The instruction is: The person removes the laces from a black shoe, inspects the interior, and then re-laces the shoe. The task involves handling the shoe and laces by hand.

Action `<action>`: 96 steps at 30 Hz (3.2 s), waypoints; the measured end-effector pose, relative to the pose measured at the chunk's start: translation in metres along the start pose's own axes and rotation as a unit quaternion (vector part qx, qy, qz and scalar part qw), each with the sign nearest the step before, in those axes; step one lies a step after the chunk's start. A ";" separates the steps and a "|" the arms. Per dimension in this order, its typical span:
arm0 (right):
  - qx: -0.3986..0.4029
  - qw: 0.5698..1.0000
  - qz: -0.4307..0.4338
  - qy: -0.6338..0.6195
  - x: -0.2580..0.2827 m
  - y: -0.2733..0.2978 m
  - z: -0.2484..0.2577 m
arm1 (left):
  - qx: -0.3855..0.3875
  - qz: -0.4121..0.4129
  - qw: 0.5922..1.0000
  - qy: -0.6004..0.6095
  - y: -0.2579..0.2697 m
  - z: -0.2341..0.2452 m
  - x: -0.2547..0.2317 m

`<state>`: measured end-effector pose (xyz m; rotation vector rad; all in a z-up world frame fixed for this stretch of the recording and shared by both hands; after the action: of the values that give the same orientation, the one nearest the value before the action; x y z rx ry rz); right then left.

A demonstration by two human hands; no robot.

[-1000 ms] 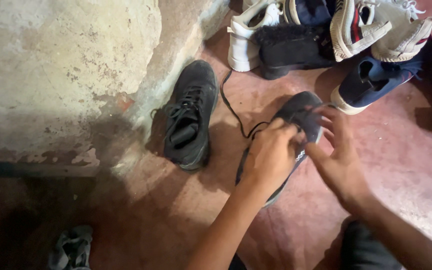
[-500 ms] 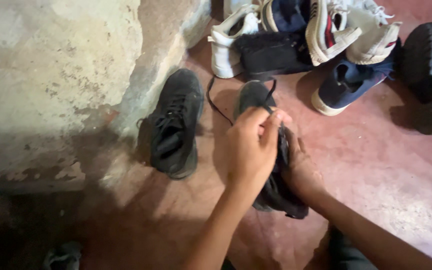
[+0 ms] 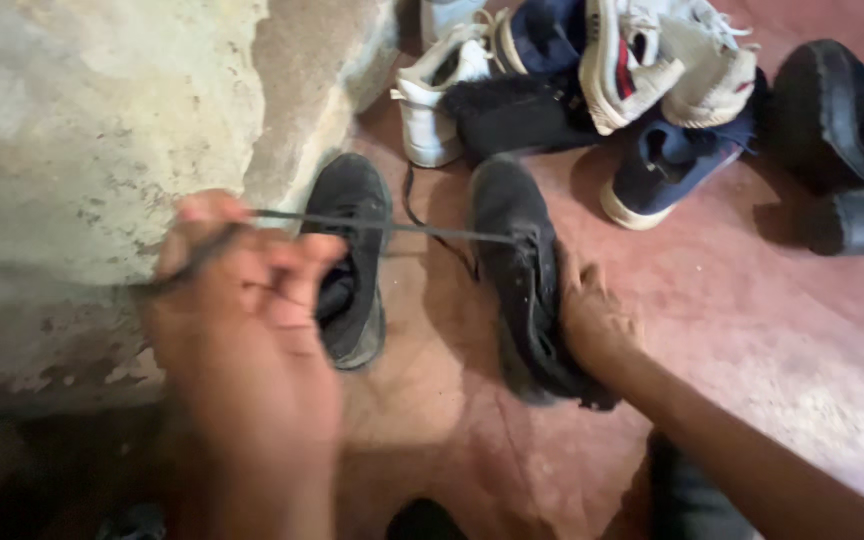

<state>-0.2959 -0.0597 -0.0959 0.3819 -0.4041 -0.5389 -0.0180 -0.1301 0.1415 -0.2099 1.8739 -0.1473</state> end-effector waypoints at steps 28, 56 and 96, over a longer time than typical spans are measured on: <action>0.000 0.920 0.206 -0.333 0.007 -0.035 0.042 | 0.226 -0.056 0.830 -0.507 0.042 -0.107 0.175; 0.135 0.647 0.045 -0.749 -0.023 0.008 0.042 | 0.123 -0.007 0.906 -0.406 0.063 -0.057 0.133; -0.042 0.922 0.297 -0.246 0.045 0.016 0.091 | 0.270 -0.060 0.819 -0.503 0.051 -0.097 0.159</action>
<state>-0.2967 -0.0944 0.0007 0.0204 -0.9411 -0.0448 -0.1618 -0.1152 0.0133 0.0084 0.7059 -0.5344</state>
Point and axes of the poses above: each hand's wrist, its own y-axis away from the middle knuckle, its own z-axis out of the back of the hand, x = y × z, the point moved 10 cm from there along -y, towards the middle knuckle, and after that the axes turned 2 degrees about -z, right-handed, at the moved point
